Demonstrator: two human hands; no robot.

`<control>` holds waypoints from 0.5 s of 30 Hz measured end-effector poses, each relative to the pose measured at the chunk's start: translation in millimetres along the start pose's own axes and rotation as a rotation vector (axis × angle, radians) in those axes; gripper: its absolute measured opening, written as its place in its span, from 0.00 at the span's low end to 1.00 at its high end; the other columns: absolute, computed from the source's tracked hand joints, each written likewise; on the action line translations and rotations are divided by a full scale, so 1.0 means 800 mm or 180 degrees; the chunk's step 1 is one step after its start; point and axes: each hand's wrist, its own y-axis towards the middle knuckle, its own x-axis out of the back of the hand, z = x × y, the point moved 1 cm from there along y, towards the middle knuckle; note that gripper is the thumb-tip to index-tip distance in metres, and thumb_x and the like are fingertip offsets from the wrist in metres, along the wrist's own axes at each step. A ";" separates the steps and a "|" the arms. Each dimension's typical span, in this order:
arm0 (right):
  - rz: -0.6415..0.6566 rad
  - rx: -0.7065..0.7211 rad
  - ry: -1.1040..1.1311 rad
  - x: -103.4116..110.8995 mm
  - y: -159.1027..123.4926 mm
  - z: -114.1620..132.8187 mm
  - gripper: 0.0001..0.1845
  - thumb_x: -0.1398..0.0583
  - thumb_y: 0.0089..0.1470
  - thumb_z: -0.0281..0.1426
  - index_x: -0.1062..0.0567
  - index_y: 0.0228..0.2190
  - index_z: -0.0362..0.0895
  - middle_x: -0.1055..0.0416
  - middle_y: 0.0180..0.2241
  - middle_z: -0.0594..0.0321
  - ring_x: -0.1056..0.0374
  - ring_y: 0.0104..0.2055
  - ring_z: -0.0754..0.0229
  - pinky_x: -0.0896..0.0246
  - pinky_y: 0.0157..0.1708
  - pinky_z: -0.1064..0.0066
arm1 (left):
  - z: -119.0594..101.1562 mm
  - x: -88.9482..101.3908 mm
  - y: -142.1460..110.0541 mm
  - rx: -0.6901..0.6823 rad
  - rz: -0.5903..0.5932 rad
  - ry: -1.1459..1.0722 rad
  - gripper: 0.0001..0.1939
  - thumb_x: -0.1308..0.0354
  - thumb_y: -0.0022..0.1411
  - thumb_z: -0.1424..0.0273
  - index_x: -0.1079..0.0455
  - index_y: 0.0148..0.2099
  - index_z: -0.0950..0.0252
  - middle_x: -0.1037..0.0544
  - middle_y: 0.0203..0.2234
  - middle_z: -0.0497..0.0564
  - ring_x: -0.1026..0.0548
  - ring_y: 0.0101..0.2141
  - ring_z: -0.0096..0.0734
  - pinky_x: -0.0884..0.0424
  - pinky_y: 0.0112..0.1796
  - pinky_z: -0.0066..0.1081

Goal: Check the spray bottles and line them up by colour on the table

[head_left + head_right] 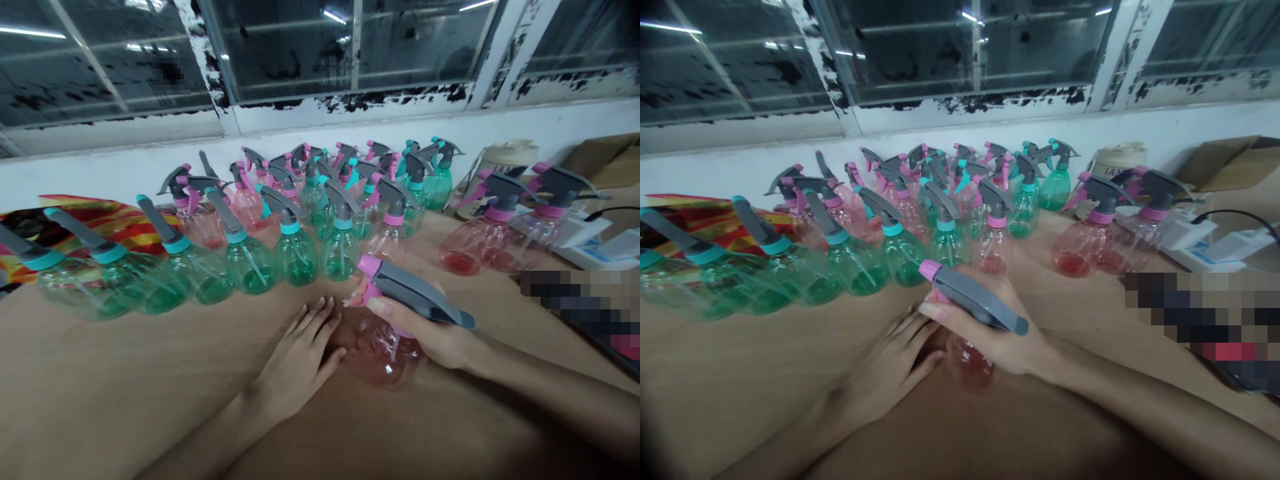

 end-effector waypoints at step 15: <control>0.0194 -0.0229 0.0385 0.001 0.002 -0.005 0.08 0.40 0.56 0.36 0.25 0.38 0.49 0.23 0.38 0.63 0.27 0.44 0.58 0.32 0.47 0.64 | -0.002 0.002 0.002 0.0042 0.0102 0.0118 0.24 0.51 0.69 0.61 0.40 0.61 0.71 0.36 0.59 0.62 0.38 0.59 0.46 0.41 0.57 0.47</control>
